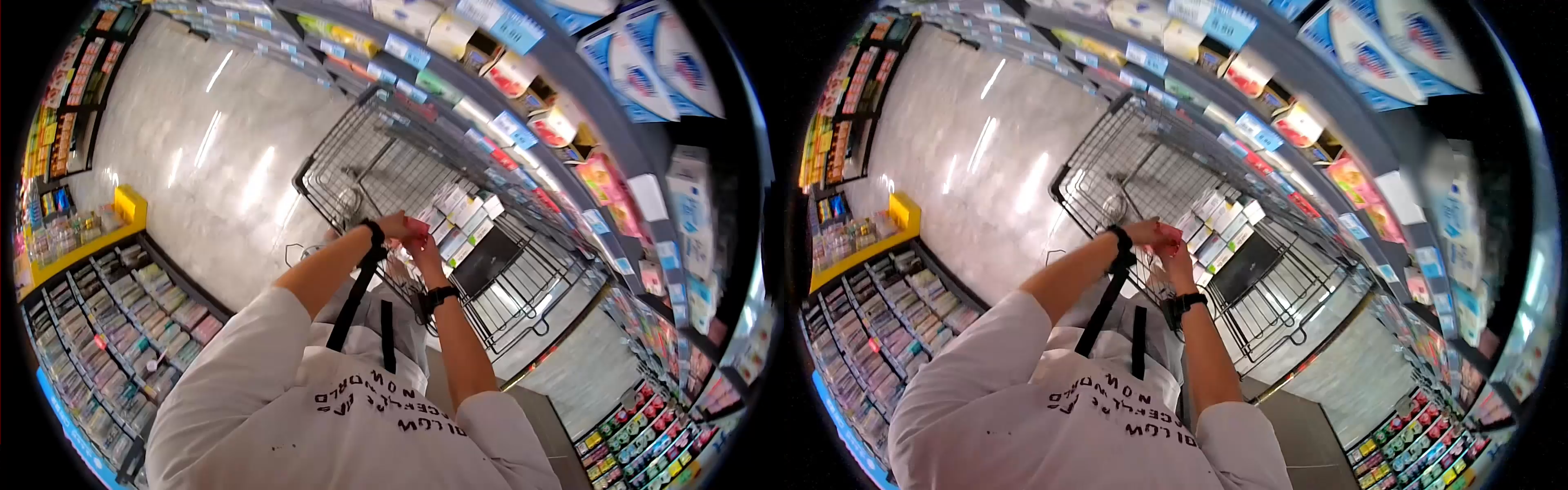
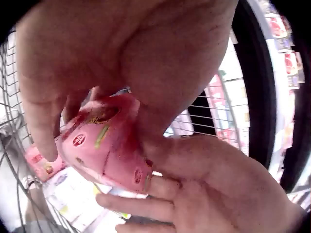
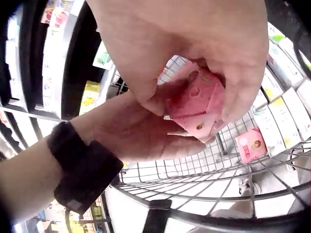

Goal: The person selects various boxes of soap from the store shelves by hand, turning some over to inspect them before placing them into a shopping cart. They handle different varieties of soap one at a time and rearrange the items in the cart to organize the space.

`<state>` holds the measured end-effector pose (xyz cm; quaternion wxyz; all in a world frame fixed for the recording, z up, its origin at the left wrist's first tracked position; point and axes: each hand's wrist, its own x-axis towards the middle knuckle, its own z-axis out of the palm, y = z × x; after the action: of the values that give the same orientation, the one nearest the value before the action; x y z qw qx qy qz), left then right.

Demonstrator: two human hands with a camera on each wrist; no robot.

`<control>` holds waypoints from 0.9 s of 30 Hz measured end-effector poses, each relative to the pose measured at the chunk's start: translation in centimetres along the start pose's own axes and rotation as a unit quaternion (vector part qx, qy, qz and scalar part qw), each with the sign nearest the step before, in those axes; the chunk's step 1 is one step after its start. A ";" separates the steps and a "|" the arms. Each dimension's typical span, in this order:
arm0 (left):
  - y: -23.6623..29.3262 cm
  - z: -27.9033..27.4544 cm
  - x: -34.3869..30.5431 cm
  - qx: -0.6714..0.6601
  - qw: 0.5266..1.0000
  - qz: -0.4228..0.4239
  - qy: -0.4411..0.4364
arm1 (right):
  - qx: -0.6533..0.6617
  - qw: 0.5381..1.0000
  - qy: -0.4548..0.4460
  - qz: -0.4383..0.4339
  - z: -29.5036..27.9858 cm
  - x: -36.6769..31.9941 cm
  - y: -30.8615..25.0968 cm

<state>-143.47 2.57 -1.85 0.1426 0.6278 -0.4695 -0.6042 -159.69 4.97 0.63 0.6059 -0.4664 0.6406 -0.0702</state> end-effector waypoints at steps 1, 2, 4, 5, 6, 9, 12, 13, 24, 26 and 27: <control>-1.7 -0.2 1.3 0.001 0.992 -0.081 -0.095 | -0.002 1.000 -0.011 0.014 0.3 1.1 1.8; -2.2 -1.0 1.9 0.004 0.969 -0.157 -0.191 | 0.099 0.986 -0.093 0.094 0.6 2.4 3.6; -3.6 -0.6 2.8 0.096 0.967 -0.148 -0.186 | 0.205 0.941 -0.200 0.180 0.1 2.0 2.8; -4.2 0.0 2.9 0.136 0.966 -0.147 -0.163 | 0.206 0.940 -0.201 0.185 0.3 2.2 3.2; -4.7 0.3 3.3 0.135 0.965 -0.150 -0.165 | 0.211 0.931 -0.212 0.209 0.7 2.5 3.3; -7.2 1.4 3.9 0.196 0.949 -0.116 -0.217 | 0.129 0.925 -0.264 0.238 1.8 3.4 4.8; -13.8 3.9 6.4 0.282 0.932 -0.089 -0.209 | 0.201 0.921 -0.209 0.258 2.8 4.0 6.3; -12.7 3.4 6.2 0.285 0.929 -0.081 -0.220 | 0.204 0.921 -0.205 0.261 3.0 4.6 7.2; -3.1 -3.2 2.0 -0.023 0.987 -0.113 -0.108 | -0.372 0.893 -0.239 -0.083 1.4 4.7 7.7; -11.6 -3.0 5.1 0.098 0.966 0.237 0.016 | -0.374 0.887 -0.257 -0.084 0.1 3.9 8.2; -7.6 -6.1 2.1 0.047 0.977 0.207 0.026 | -0.316 0.920 -0.230 -0.011 -0.6 2.4 7.7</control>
<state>-135.20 2.54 -7.37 0.2470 0.5383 -0.6139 -0.5220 -163.75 7.34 -5.93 0.5565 -0.6441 0.4674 0.2386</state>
